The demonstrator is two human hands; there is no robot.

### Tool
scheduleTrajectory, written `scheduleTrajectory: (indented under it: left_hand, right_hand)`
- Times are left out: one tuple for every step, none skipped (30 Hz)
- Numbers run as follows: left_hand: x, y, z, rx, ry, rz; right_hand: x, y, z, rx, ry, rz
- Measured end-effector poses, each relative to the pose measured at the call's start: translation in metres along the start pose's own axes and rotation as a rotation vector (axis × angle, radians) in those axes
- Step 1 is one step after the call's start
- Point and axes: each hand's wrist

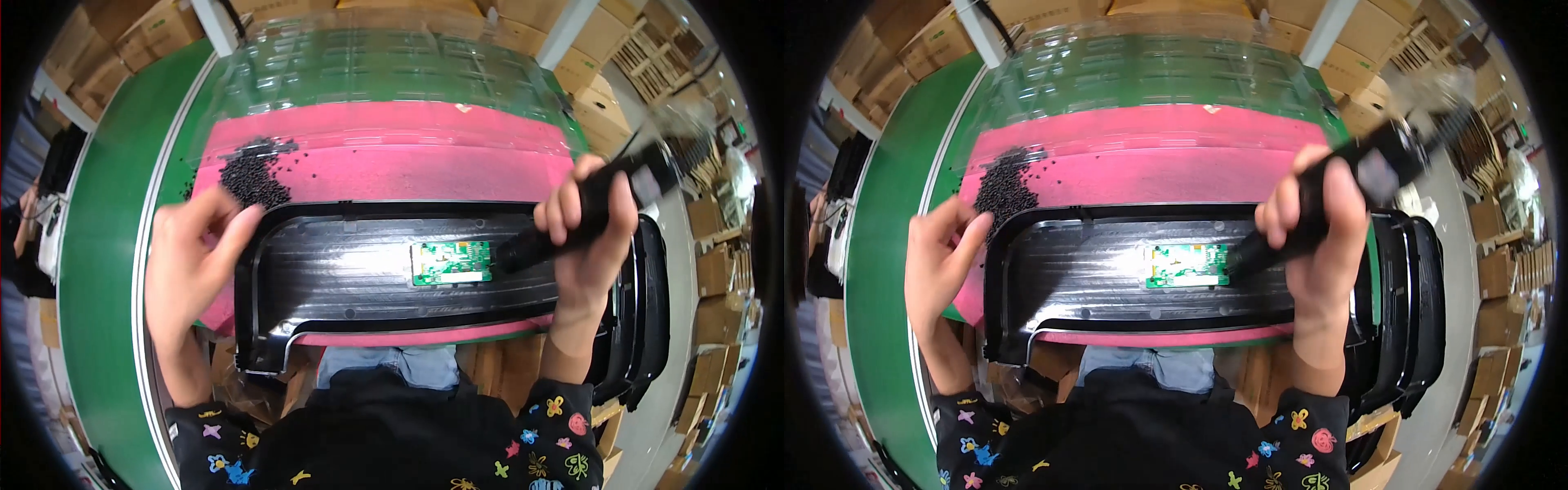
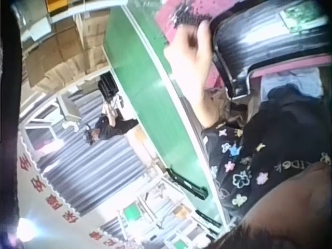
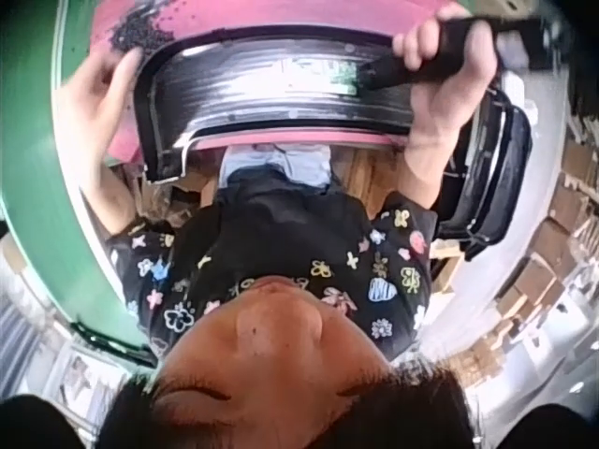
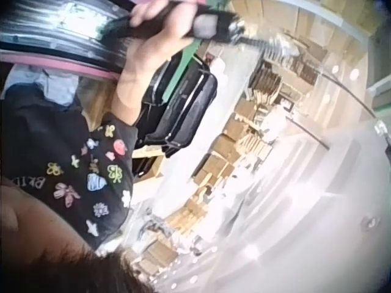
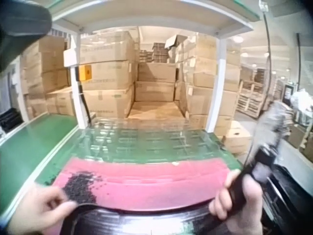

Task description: Assemble electronic components by installing a PCB into a plastic casing and fastening it with screws using an electric screwdriver.

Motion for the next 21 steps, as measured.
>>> scheduleTrajectory:
  left_hand:
    - [0.009, -0.019, -0.009, 0.071, 0.015, -0.172]
    - [0.026, -0.028, -0.004, 0.164, 0.004, -0.309]
    - [0.044, -0.043, 0.005, 0.167, 0.133, -0.198]
    - [0.06, -0.061, 0.022, 0.164, 0.249, -0.081]
    - [0.054, -0.076, 0.029, 0.182, 0.204, -0.143]
    - [0.057, -0.087, 0.037, 0.174, 0.034, -0.178]
    - [0.056, -0.104, 0.031, 0.324, -0.048, -0.399]
    - [0.081, -0.13, 0.048, 0.163, -0.091, -0.171]
    - [0.063, -0.122, 0.061, 0.112, -0.295, -0.157]
    - [0.046, -0.122, 0.042, 0.516, -0.184, -0.469]
    - [0.07, -0.137, 0.057, 0.476, -0.371, -0.379]
    - [0.064, -0.143, 0.076, 0.302, -0.559, -0.627]
    - [0.059, -0.147, 0.099, 0.341, -0.554, -0.572]
    - [0.061, -0.156, 0.142, -0.057, -0.5, -0.486]
    - [0.06, -0.158, 0.186, -0.442, -0.445, -0.383]
    - [0.051, -0.162, 0.209, -0.822, -0.392, -0.271]
    - [0.009, -0.162, 0.167, -0.38, -0.969, 0.072]
    - [0.014, -0.159, 0.157, -0.365, -0.968, 0.087]
    - [0.029, -0.151, 0.154, -0.607, -0.503, 0.245]
    - [0.05, -0.143, 0.153, -0.828, -0.021, 0.39]
    - [0.074, -0.14, 0.151, -1.024, 0.477, 0.514]
  right_hand:
    - [0.005, 0.01, -0.001, -0.007, 0.14, 0.035]
    - [0.01, 0.016, -0.01, -0.04, 0.242, 0.059]
    - [0.011, 0.023, -0.014, -0.19, 0.252, 0.055]
    - [0.003, 0.031, -0.019, -0.342, 0.255, 0.046]
    - [-0.002, 0.038, -0.034, -0.313, 0.324, 0.065]
    - [-0.002, 0.043, -0.033, -0.287, 0.394, 0.082]
    - [0.001, 0.038, -0.028, -0.283, 0.421, 0.065]
    - [0.001, 0.036, -0.029, -0.286, 0.374, 0.147]
    - [-0.004, 0.032, -0.026, -0.206, 0.405, 0.107]
    - [-0.01, 0.025, -0.027, -0.233, 0.343, 0.08]
    - [-0.011, 0.021, -0.025, -0.248, 0.304, 0.081]
    - [-0.007, 0.014, -0.015, -0.282, 0.27, 0.067]
    - [0.005, 0.009, -0.003, -0.227, 0.214, 0.054]
    - [0.007, 0.006, 0.011, -0.191, 0.136, 0.049]
    - [0.016, 0.0, 0.014, -0.182, 0.045, 0.047]
    - [0.024, -0.007, 0.01, -0.178, -0.044, 0.047]
    - [0.027, -0.011, 0.004, -0.181, -0.133, -0.006]
    - [0.03, -0.013, -0.003, -0.18, -0.216, -0.086]
    - [0.038, -0.017, -0.015, -0.217, -0.323, -0.162]
    - [0.048, -0.02, -0.027, -0.252, -0.43, -0.236]
    - [0.066, -0.028, -0.034, -0.331, -0.6, -0.219]
Point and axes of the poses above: each hand's wrist, its own y-axis towards the middle knuckle, its own z-axis out of the palm, x = y × z, and after that the axes turned 11 degrees about x, right-handed
